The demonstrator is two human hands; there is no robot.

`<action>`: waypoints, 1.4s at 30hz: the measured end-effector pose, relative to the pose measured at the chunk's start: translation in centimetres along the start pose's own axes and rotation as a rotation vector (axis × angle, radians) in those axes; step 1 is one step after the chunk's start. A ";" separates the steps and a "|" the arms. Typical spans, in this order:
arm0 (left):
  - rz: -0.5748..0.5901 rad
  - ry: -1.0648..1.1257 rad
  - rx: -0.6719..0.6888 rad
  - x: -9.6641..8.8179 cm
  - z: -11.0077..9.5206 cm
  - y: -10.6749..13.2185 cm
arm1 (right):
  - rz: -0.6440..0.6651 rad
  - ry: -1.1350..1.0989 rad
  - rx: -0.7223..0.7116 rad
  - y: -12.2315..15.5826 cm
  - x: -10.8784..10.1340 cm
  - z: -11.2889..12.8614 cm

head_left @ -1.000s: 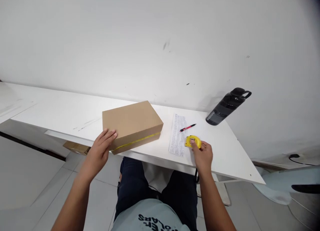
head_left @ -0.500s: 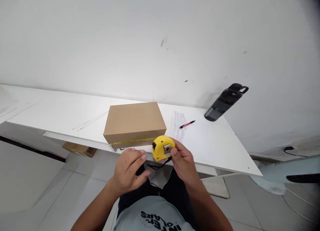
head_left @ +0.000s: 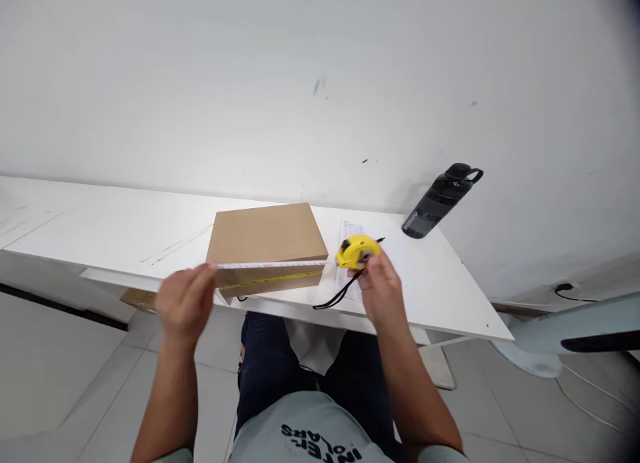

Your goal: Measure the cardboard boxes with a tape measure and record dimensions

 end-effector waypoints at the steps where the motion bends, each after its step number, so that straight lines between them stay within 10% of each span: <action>1: -0.033 -0.052 -0.078 -0.3 2.2 0.4 | -0.056 -0.058 -0.026 -1.4 -1.0 0.1; 5: -0.019 0.002 -0.427 0.0 7.9 2.7 | -0.138 -0.146 -0.076 -5.3 -3.3 -1.1; 9: 0.040 0.097 -0.661 0.8 8.2 4.3 | -0.087 -0.021 -0.101 -5.5 -2.7 -3.0; 17: 0.047 0.112 -0.342 1.6 3.8 3.1 | 0.066 0.206 -0.197 -3.6 0.5 -3.0; 26: 0.033 0.083 -0.242 2.0 3.0 3.9 | 0.138 0.197 -0.202 -8.1 1.1 -4.0; 42: 0.084 0.042 -0.362 2.3 3.1 4.2 | 0.102 0.123 -0.138 -7.3 0.6 -4.2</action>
Point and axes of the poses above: each hand's wrist, its own y-axis away from the middle knuckle, its own x-axis out of the palm, z = x × y, the point moved 7 cm from there along -y, towards the middle knuckle, and after that the axes turned 7 degrees about -z, right-handed, at the moved point
